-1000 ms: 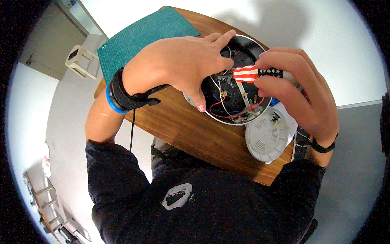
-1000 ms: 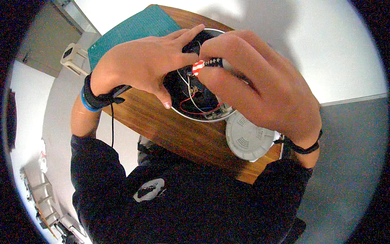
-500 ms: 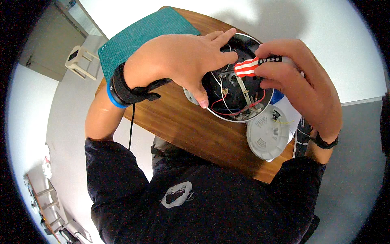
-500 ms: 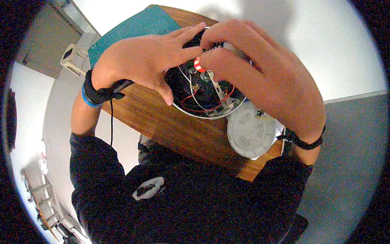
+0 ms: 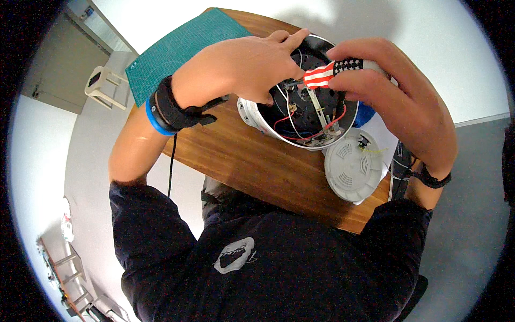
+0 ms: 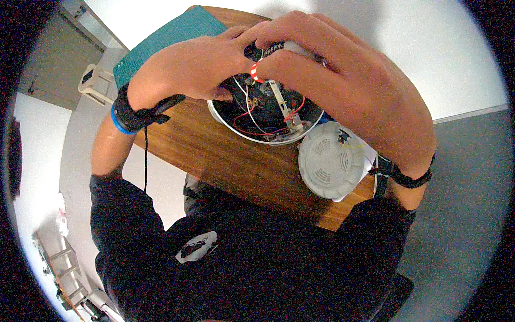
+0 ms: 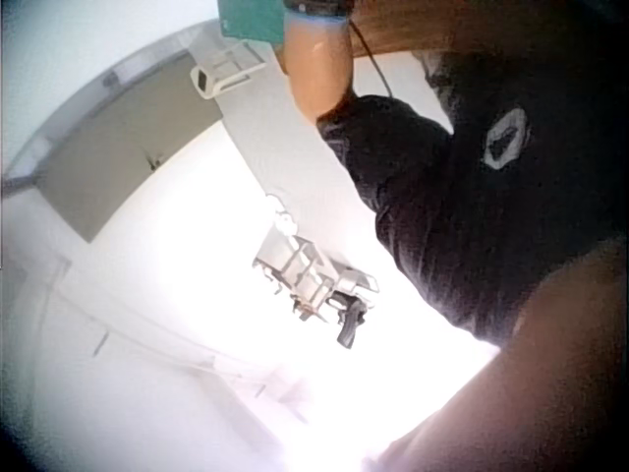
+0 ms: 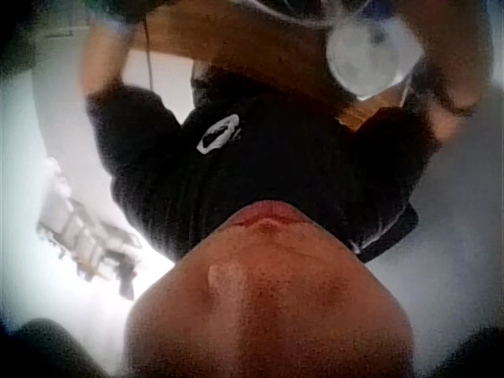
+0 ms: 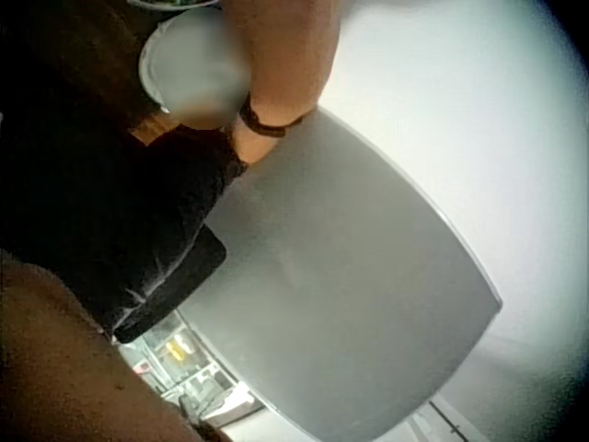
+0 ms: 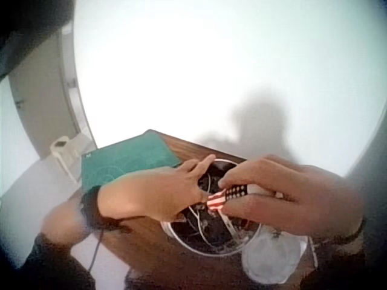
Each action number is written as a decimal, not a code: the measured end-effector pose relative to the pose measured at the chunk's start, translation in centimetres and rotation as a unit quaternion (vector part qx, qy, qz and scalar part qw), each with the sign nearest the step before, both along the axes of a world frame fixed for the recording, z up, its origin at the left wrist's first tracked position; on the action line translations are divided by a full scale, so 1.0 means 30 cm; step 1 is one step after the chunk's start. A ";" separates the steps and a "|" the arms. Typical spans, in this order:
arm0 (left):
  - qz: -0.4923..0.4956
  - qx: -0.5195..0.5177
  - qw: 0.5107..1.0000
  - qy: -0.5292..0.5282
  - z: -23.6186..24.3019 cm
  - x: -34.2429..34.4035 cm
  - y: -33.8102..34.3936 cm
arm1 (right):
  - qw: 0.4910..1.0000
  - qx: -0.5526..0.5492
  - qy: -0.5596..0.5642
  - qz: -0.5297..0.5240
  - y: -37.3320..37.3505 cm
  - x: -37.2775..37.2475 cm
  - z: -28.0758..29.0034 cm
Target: The person uses a screwdriver to tighten screws on the internal wiring of a disassembled white appliance. They connect wires, adjust components inside the housing, and then place the cover back onto the device.
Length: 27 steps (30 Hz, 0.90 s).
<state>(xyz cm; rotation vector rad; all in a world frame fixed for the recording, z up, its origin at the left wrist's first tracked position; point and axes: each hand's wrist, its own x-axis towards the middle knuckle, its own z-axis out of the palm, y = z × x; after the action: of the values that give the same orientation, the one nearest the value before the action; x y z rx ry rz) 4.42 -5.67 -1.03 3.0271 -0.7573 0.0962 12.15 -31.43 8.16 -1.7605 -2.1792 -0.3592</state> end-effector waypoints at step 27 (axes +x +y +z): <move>-0.016 0.144 0.989 0.028 0.030 0.096 -0.072 | 1.000 -0.015 0.025 -0.010 -0.042 0.014 -0.015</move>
<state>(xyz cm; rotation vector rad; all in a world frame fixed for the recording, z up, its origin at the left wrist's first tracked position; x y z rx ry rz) 7.30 -7.82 -0.13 3.2685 -0.8867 -0.1085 12.56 -32.69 7.70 -1.7889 -2.1444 -0.2856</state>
